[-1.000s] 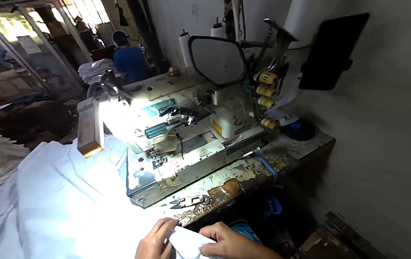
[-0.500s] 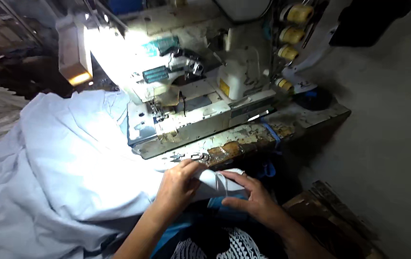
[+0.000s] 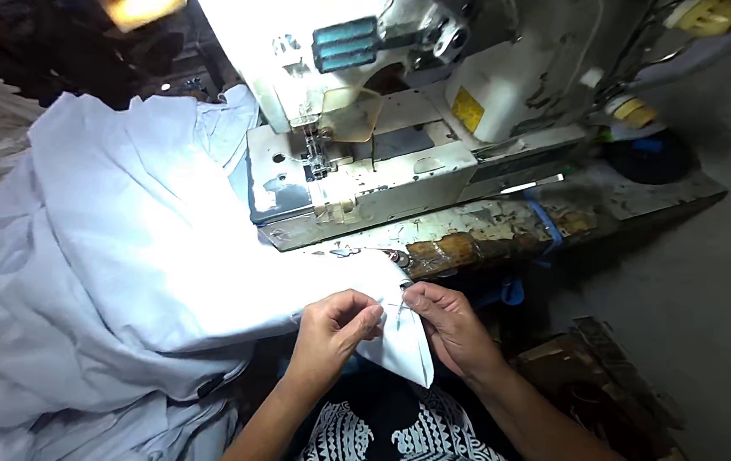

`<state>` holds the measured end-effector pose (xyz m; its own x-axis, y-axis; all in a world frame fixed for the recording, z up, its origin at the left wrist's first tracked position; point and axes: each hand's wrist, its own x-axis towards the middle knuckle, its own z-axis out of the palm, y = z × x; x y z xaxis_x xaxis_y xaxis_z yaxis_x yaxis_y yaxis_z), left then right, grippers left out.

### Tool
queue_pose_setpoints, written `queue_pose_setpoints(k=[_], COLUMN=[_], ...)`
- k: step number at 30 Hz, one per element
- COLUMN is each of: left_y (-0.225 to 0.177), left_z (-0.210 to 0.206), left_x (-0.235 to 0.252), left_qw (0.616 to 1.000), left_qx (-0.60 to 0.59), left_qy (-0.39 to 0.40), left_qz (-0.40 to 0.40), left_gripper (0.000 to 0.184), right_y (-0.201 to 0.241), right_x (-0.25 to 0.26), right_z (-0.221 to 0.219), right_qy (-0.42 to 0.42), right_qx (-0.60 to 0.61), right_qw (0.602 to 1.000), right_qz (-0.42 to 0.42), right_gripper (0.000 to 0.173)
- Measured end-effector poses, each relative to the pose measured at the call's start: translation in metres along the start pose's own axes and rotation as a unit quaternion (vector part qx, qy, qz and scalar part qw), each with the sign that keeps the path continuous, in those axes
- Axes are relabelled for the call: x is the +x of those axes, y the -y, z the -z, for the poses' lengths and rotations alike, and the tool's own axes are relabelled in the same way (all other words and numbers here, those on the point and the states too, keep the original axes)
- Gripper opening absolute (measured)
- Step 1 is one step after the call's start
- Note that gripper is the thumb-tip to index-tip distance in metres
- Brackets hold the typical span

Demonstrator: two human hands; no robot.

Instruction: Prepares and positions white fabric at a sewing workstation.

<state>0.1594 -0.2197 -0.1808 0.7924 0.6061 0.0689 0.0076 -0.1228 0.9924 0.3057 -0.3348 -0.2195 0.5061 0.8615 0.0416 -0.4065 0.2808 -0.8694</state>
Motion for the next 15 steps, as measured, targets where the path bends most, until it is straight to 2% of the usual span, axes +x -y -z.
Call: queue_pose_setpoints(k=[3, 6, 8, 11, 13, 15], left_y=[-0.001, 0.000, 0.006, 0.011, 0.011, 0.012], left_z=[-0.003, -0.008, -0.011, -0.019, -0.023, -0.024], left_x=[0.009, 0.019, 0.023, 0.021, 0.021, 0.021], left_qw=[0.996, 0.993, 0.993, 0.995, 0.997, 0.998], left_qx=[-0.087, -0.114, -0.104, -0.100, -0.080, -0.058], left_qy=[0.017, 0.036, 0.039, 0.004, -0.007, -0.010], left_qz=[0.031, 0.001, -0.033, -0.021, 0.013, 0.014], left_gripper=[0.010, 0.028, 0.032, 0.014, 0.003, 0.002], right_y=[-0.004, -0.004, -0.003, -0.002, -0.002, -0.003], right_x=[0.005, 0.003, 0.000, -0.007, -0.010, -0.011], right_z=[-0.002, 0.001, 0.004, 0.009, 0.012, 0.016], right_qy=[0.007, -0.006, -0.024, -0.023, -0.003, 0.006], right_qx=[-0.010, -0.030, -0.037, -0.001, 0.013, 0.013], right_qw=[0.999, 0.998, 0.997, 0.999, 1.000, 1.000], right_qz=[0.033, 0.061, 0.069, 0.045, 0.028, 0.027], right_gripper=[0.012, 0.011, 0.011, 0.002, 0.011, 0.015])
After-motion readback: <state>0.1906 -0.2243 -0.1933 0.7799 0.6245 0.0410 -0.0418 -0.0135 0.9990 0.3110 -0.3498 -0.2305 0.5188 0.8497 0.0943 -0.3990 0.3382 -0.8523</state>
